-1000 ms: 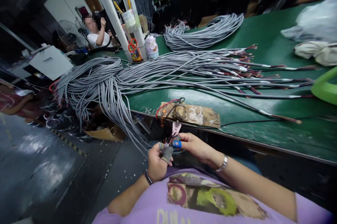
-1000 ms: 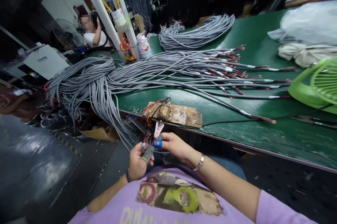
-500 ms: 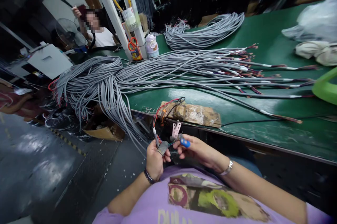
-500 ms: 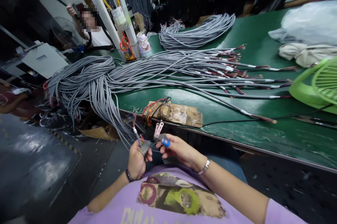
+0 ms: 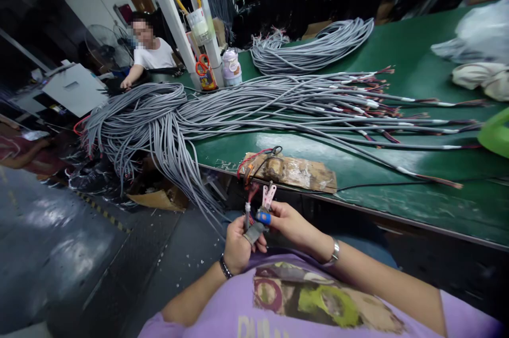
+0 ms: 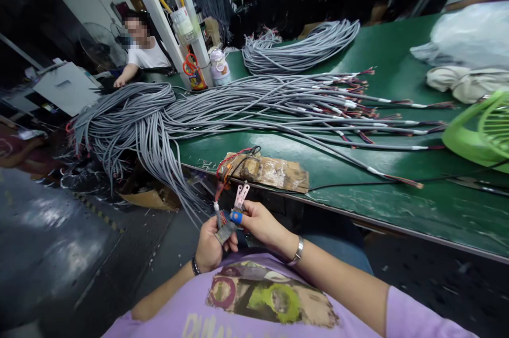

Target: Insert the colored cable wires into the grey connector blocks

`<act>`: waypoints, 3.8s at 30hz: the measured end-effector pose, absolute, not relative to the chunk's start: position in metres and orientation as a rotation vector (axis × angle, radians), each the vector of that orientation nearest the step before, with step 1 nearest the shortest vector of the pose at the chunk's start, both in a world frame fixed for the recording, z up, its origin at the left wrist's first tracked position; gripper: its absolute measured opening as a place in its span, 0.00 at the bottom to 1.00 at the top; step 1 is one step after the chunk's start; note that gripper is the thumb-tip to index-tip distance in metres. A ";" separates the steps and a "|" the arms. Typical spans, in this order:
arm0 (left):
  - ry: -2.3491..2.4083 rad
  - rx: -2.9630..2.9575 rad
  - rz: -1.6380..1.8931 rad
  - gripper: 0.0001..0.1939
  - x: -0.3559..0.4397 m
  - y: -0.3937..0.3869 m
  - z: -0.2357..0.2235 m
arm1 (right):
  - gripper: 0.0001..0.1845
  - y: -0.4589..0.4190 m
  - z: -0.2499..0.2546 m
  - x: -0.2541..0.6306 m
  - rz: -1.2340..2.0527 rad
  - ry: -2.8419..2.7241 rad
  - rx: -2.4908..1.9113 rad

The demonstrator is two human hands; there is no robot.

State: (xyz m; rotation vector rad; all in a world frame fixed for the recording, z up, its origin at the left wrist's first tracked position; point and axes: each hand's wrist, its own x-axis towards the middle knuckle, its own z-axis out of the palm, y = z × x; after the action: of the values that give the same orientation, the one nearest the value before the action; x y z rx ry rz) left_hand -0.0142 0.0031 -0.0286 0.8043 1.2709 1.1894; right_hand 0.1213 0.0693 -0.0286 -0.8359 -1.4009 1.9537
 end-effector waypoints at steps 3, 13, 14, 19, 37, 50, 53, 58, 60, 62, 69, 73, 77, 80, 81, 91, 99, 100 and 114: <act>1.266 0.644 1.333 0.16 -0.012 0.005 -0.031 | 0.21 0.070 -0.025 0.120 1.922 -1.366 -0.884; 1.199 0.408 1.458 0.17 -0.012 0.012 -0.023 | 0.21 0.068 -0.024 0.118 1.954 -1.309 -0.891; 1.189 0.397 1.465 0.17 -0.013 0.013 -0.022 | 0.21 0.068 -0.024 0.119 1.968 -1.311 -0.882; 1.143 0.405 1.485 0.16 -0.013 0.015 -0.021 | 0.20 0.066 -0.030 0.128 2.103 -1.315 -0.859; 1.198 0.766 1.375 0.16 0.000 0.013 -0.021 | 0.20 0.082 -0.002 0.128 2.184 -0.870 -0.849; 1.280 0.774 1.336 0.15 -0.003 0.009 -0.027 | 0.16 0.075 -0.009 0.129 2.235 -1.056 -0.742; 1.279 0.765 1.332 0.16 -0.004 0.007 -0.028 | 0.14 0.073 -0.011 0.127 2.195 -1.066 -0.765; 1.252 0.663 1.420 0.17 -0.004 0.005 -0.025 | 0.15 0.071 -0.014 0.125 2.060 -1.058 -0.906; 1.239 0.633 1.443 0.17 -0.005 0.005 -0.022 | 0.16 0.071 -0.015 0.128 2.082 -1.042 -0.894; 1.213 0.599 1.456 0.18 -0.006 0.004 -0.018 | 0.15 0.073 -0.016 0.131 2.128 -0.944 -0.868; 1.111 0.523 1.413 0.20 -0.004 0.006 -0.009 | 0.20 0.088 -0.016 0.134 2.273 -0.635 -0.769; 1.104 0.545 1.352 0.20 0.002 0.011 -0.009 | 0.20 0.089 -0.015 0.126 2.177 -0.696 -0.790; 1.142 0.593 1.306 0.17 0.004 0.014 -0.010 | 0.21 0.089 -0.015 0.120 2.123 -0.650 -0.795; 1.181 0.610 1.269 0.17 0.005 0.014 -0.009 | 0.21 0.088 -0.015 0.118 2.082 -0.631 -0.801; 1.191 0.614 1.261 0.17 0.005 0.014 -0.009 | 0.22 0.088 -0.016 0.118 2.077 -0.639 -0.807; 1.134 0.582 1.283 0.19 -0.002 0.003 -0.008 | 0.21 0.087 -0.020 0.128 2.151 -0.606 -0.819; 1.104 0.536 1.329 0.18 -0.002 0.006 -0.002 | 0.16 0.084 -0.008 0.126 2.091 -0.767 -0.807; 1.098 0.523 1.330 0.18 -0.002 0.008 -0.002 | 0.17 0.084 -0.010 0.126 2.036 -0.810 -0.827; 1.035 0.488 1.270 0.15 0.003 0.021 -0.004 | 0.23 0.089 -0.018 0.114 2.127 -0.544 -0.726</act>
State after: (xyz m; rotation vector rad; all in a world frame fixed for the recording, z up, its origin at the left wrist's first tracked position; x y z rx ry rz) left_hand 0.0030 0.0208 -0.0040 0.4876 1.0353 1.2702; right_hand 0.1136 0.0890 -0.0183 -0.7260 -0.5439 2.1273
